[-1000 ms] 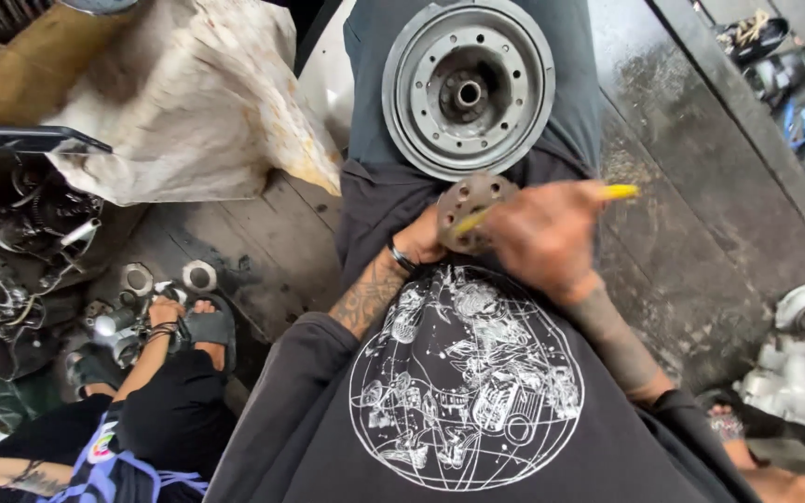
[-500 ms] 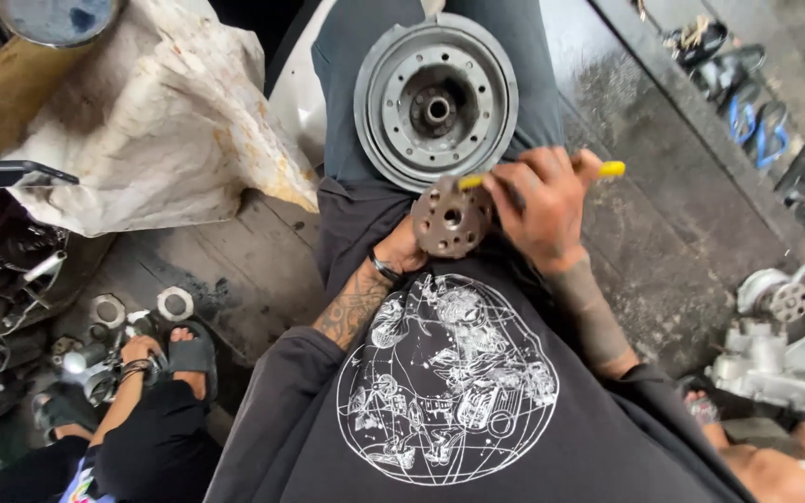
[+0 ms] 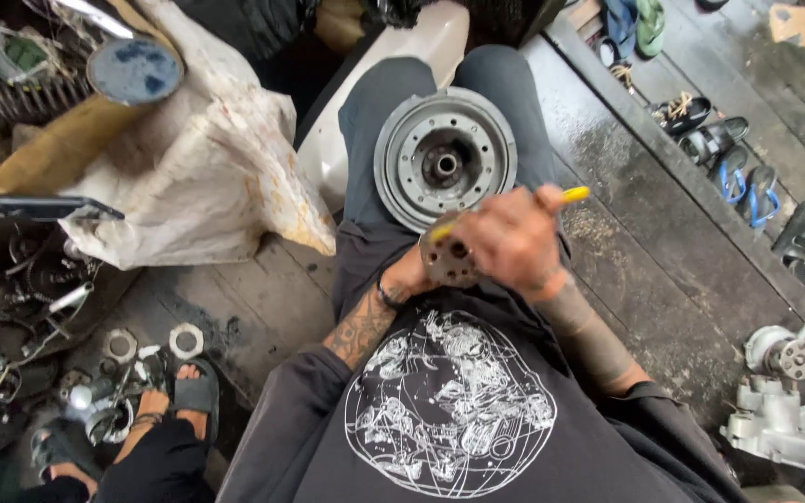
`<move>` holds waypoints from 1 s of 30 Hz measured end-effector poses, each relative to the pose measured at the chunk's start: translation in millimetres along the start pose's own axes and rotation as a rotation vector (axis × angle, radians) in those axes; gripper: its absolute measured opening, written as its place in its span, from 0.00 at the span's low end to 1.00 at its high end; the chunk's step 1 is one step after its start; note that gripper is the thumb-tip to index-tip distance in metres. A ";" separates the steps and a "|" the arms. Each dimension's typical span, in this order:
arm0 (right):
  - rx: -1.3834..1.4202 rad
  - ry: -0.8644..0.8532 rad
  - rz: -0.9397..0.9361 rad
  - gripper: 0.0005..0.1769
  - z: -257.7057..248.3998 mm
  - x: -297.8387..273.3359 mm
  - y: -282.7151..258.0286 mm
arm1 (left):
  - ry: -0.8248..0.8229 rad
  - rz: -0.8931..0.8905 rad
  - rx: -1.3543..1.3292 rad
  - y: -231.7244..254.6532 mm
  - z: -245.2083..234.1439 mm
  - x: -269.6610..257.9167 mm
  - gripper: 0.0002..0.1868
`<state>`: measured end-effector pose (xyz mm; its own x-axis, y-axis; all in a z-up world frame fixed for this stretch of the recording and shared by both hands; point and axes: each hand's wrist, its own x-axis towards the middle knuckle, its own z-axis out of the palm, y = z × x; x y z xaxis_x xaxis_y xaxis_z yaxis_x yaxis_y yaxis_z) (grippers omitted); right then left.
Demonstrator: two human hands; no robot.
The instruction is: The person sits on the floor and uses a yellow-handled brush to scrub the surface and holes of a circular metal mechanical part resting on their lap. The person rotates the part to access different areas while continuing to scrub.
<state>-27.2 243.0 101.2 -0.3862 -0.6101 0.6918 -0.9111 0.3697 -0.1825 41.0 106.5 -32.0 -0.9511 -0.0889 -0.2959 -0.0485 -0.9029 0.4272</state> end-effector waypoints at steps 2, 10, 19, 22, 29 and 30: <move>-0.082 0.011 0.110 0.05 -13.9 13.0 19.5 | -0.022 0.001 0.008 -3.0 5.3 1.0 0.16; -0.068 0.087 0.036 0.07 1.6 11.2 35.7 | -0.060 -0.001 0.017 7.9 10.2 27.6 0.17; 0.009 0.040 -0.001 0.06 26.4 15.5 51.3 | -0.094 0.003 0.043 23.3 13.3 55.1 0.17; -0.005 -0.019 0.023 0.08 25.0 18.1 37.0 | -0.097 0.000 0.054 23.4 12.0 55.9 0.18; 0.034 0.010 0.024 0.05 30.1 20.6 40.3 | -0.135 -0.006 0.061 19.1 12.8 55.5 0.18; 0.032 0.015 0.020 0.05 25.2 25.7 33.0 | -0.140 -0.002 0.064 20.6 13.5 56.0 0.18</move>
<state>-70.8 221.8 95.4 -0.4020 -0.5922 0.6984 -0.9076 0.3585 -0.2184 -17.4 88.5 -28.2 -0.9839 -0.0239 -0.1770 -0.0653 -0.8741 0.4813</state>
